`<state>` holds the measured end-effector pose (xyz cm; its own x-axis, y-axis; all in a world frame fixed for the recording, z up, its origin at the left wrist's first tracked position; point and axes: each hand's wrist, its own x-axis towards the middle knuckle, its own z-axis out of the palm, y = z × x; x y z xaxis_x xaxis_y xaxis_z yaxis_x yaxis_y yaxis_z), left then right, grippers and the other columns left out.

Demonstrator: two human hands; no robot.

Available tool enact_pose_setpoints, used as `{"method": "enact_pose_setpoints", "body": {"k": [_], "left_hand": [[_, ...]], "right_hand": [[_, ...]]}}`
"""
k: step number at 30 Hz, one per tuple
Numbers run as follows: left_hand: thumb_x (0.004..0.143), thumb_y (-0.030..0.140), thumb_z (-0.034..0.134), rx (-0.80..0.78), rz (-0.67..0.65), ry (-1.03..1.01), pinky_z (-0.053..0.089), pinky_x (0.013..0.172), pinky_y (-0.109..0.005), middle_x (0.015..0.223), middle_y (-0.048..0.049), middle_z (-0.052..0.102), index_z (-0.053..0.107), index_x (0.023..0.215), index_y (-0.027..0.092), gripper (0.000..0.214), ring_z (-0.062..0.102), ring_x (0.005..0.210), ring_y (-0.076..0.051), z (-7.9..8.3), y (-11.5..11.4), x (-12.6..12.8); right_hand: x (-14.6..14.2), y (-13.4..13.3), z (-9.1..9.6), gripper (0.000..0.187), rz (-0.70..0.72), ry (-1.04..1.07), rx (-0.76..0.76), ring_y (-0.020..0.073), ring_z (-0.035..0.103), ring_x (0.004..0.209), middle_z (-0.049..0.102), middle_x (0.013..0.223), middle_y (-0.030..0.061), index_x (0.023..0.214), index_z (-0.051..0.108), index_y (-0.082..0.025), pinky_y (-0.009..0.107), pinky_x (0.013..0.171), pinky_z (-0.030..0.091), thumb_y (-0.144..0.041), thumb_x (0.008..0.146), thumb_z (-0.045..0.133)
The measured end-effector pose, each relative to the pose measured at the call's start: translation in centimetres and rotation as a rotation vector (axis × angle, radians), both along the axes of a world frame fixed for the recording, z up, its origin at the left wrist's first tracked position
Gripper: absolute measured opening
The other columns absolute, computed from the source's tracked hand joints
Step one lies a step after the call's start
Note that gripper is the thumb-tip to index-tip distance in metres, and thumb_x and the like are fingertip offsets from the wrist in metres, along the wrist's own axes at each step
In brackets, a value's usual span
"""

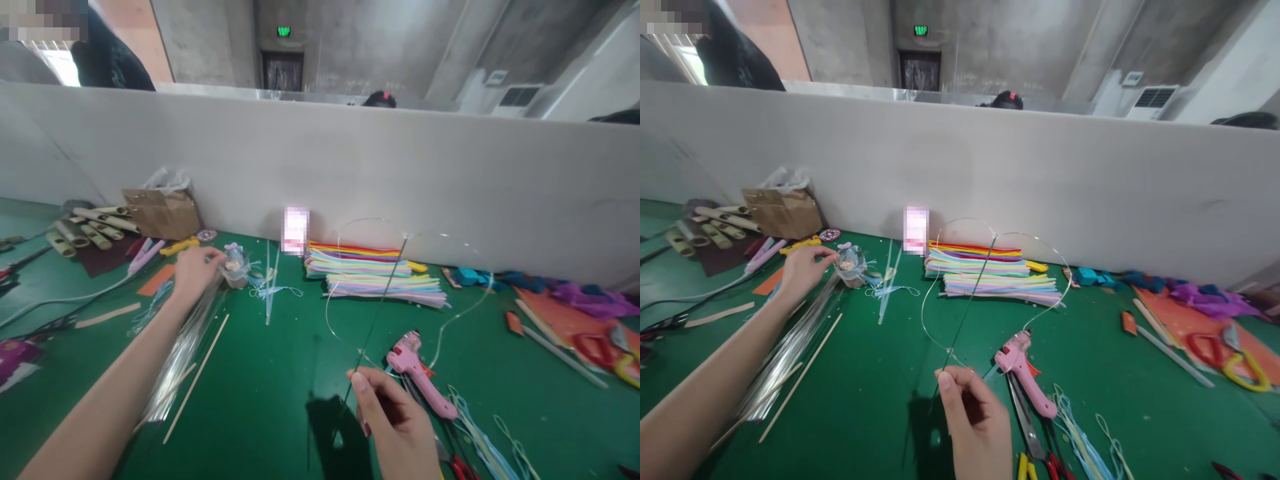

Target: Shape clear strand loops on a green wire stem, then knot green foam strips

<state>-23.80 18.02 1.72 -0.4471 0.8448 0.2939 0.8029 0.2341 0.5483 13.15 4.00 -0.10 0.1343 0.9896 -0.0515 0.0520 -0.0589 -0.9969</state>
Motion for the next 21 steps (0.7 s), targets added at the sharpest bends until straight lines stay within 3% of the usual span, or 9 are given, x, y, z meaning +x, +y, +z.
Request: {"method": "enact_pose_setpoints", "body": {"k": [5, 9, 12, 16, 18, 21], "left_hand": [[0.097, 0.037, 0.064, -0.016, 0.011, 0.051, 0.056, 0.094, -0.048, 0.124, -0.0093, 0.067, 0.066, 0.119, 0.017, 0.03, 0.066, 0.109, -0.026, 0.0, -0.7, -0.9], [0.096, 0.039, 0.064, -0.015, -0.06, 0.01, 0.053, 0.098, -0.051, 0.122, -0.0094, 0.069, 0.067, 0.116, 0.016, 0.031, 0.066, 0.112, -0.027, -0.1, -1.0, -1.1], [0.089, 0.049, 0.068, -0.008, -0.162, -0.069, 0.047, 0.107, -0.049, 0.138, -0.0135, 0.064, 0.059, 0.134, 0.017, 0.056, 0.06, 0.127, -0.031, -0.3, -1.3, -1.4], [0.067, 0.053, 0.084, -0.045, -0.296, -0.185, 0.036, 0.118, -0.048, 0.164, -0.021, 0.037, 0.026, 0.159, 0.019, 0.115, 0.04, 0.148, -0.037, -1.2, -1.4, -1.9], [0.062, 0.049, 0.087, -0.056, -0.335, -0.237, 0.033, 0.119, -0.048, 0.163, -0.0241, 0.036, 0.018, 0.161, 0.017, 0.125, 0.038, 0.15, -0.036, -1.8, -1.1, -2.0], [0.068, 0.05, 0.082, -0.048, -0.35, -0.3, 0.036, 0.118, -0.048, 0.156, -0.0259, 0.046, 0.016, 0.161, 0.015, 0.119, 0.045, 0.146, -0.034, -2.7, -0.5, -2.3]], "right_hand": [[-0.1, 0.0, -0.2, 0.033, -0.011, 0.008, -0.004, 0.0135, 0.043, 0.051, 0.054, 0.055, -0.0014, 0.079, 0.079, -0.019, 0.027, 0.05, 0.039, -0.052, 0.078, 0.076], [-0.2, 0.0, 0.0, 0.035, -0.002, -0.01, -0.019, 0.0141, 0.043, 0.051, 0.05, 0.053, -0.0024, 0.079, 0.079, -0.019, 0.027, 0.05, 0.039, -0.053, 0.077, 0.076], [-0.4, -0.2, 0.2, 0.034, -0.041, 0.006, -0.017, 0.0141, 0.041, 0.051, 0.048, 0.052, -0.0032, 0.079, 0.079, -0.019, 0.028, 0.051, 0.039, -0.053, 0.077, 0.076], [-0.6, -0.3, 0.0, 0.034, -0.049, 0.007, -0.024, 0.0144, 0.042, 0.051, 0.051, 0.052, -0.0027, 0.078, 0.08, -0.02, 0.028, 0.051, 0.041, -0.054, 0.075, 0.077], [-0.5, -0.3, -0.3, 0.035, -0.039, 0.009, -0.027, 0.0142, 0.043, 0.05, 0.051, 0.052, -0.0026, 0.078, 0.08, -0.02, 0.028, 0.051, 0.041, -0.055, 0.075, 0.077], [-0.3, -0.1, -0.7, 0.037, 0.006, 0.001, -0.037, 0.0137, 0.043, 0.05, 0.052, 0.052, -0.0021, 0.08, 0.08, -0.02, 0.027, 0.049, 0.039, -0.057, 0.076, 0.076]]}}
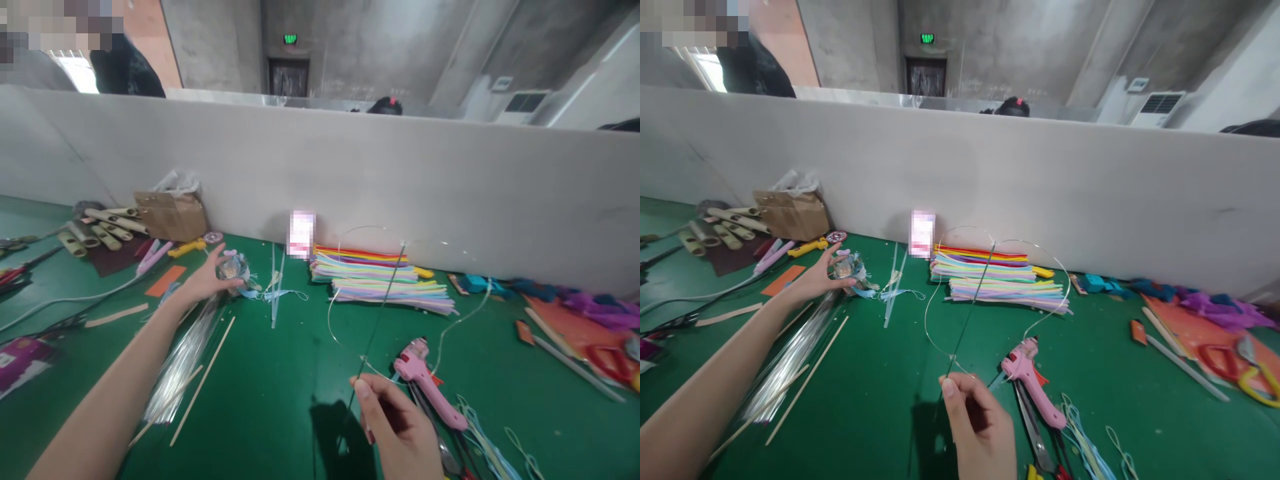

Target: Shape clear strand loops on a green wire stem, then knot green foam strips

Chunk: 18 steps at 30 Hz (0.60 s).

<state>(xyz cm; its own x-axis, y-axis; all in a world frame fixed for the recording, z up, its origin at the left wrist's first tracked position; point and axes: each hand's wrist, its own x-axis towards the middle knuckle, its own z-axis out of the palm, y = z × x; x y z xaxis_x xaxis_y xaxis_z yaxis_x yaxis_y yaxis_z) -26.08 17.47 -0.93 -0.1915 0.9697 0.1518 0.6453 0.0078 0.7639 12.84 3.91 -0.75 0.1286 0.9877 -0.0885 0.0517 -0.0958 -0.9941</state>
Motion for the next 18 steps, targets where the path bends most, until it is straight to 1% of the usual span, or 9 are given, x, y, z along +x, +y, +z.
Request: {"method": "enact_pose_setpoints", "body": {"k": [2, 6, 10, 13, 15, 18], "left_hand": [[0.071, 0.051, 0.079, 0.005, 0.01, -0.02, 0.039, 0.116, -0.048, 0.153, -0.0253, 0.051, 0.021, 0.16, 0.016, 0.111, 0.05, 0.142, -0.033, -0.4, 0.2, -0.1], [0.072, 0.055, 0.076, 0.016, 0.016, -0.008, 0.042, 0.113, -0.046, 0.15, -0.0225, 0.056, 0.033, 0.155, 0.015, 0.101, 0.056, 0.136, -0.032, -0.6, 0.3, 0.0], [0.075, 0.059, 0.071, 0.02, 0.049, 0.064, 0.045, 0.11, -0.047, 0.14, -0.0191, 0.065, 0.046, 0.146, 0.015, 0.087, 0.063, 0.127, -0.034, -0.1, 0.4, 0.5], [0.078, 0.062, 0.066, -0.002, 0.081, 0.144, 0.045, 0.108, -0.05, 0.134, -0.0182, 0.068, 0.053, 0.141, 0.015, 0.08, 0.065, 0.121, -0.036, 0.6, 0.1, 1.1], [0.077, 0.065, 0.066, -0.031, 0.076, 0.189, 0.046, 0.106, -0.052, 0.133, -0.0188, 0.068, 0.053, 0.141, 0.014, 0.082, 0.065, 0.121, -0.039, 1.2, -0.4, 1.5], [0.068, 0.066, 0.075, -0.074, 0.022, 0.238, 0.052, 0.099, -0.049, 0.137, -0.0202, 0.065, 0.049, 0.146, 0.015, 0.097, 0.066, 0.119, -0.039, 2.0, -1.4, 2.0]], "right_hand": [[0.1, 0.1, -0.1, 0.038, 0.011, 0.002, 0.001, 0.0135, 0.044, 0.051, 0.053, 0.053, -0.0017, 0.081, 0.08, -0.02, 0.026, 0.049, 0.038, -0.057, 0.077, 0.076], [0.0, 0.1, -0.1, 0.036, -0.011, 0.013, 0.012, 0.0132, 0.043, 0.051, 0.053, 0.053, -0.002, 0.08, 0.08, -0.02, 0.026, 0.05, 0.039, -0.056, 0.078, 0.076], [-0.3, -0.1, 0.2, 0.033, -0.019, 0.024, 0.006, 0.0131, 0.042, 0.05, 0.051, 0.052, -0.0026, 0.078, 0.079, -0.021, 0.027, 0.051, 0.041, -0.054, 0.077, 0.077], [-0.4, -0.2, 0.3, 0.031, -0.059, 0.034, 0.019, 0.0126, 0.041, 0.05, 0.052, 0.053, -0.0029, 0.078, 0.079, -0.021, 0.026, 0.053, 0.043, -0.052, 0.078, 0.076], [-0.3, -0.1, 0.2, 0.031, -0.03, 0.026, 0.035, 0.0125, 0.042, 0.05, 0.055, 0.055, -0.0019, 0.077, 0.079, -0.021, 0.026, 0.052, 0.043, -0.052, 0.079, 0.076], [0.0, 0.2, -0.1, 0.033, 0.036, -0.003, 0.049, 0.0127, 0.043, 0.05, 0.058, 0.058, -0.0003, 0.078, 0.079, -0.02, 0.025, 0.049, 0.041, -0.052, 0.08, 0.074]]}}
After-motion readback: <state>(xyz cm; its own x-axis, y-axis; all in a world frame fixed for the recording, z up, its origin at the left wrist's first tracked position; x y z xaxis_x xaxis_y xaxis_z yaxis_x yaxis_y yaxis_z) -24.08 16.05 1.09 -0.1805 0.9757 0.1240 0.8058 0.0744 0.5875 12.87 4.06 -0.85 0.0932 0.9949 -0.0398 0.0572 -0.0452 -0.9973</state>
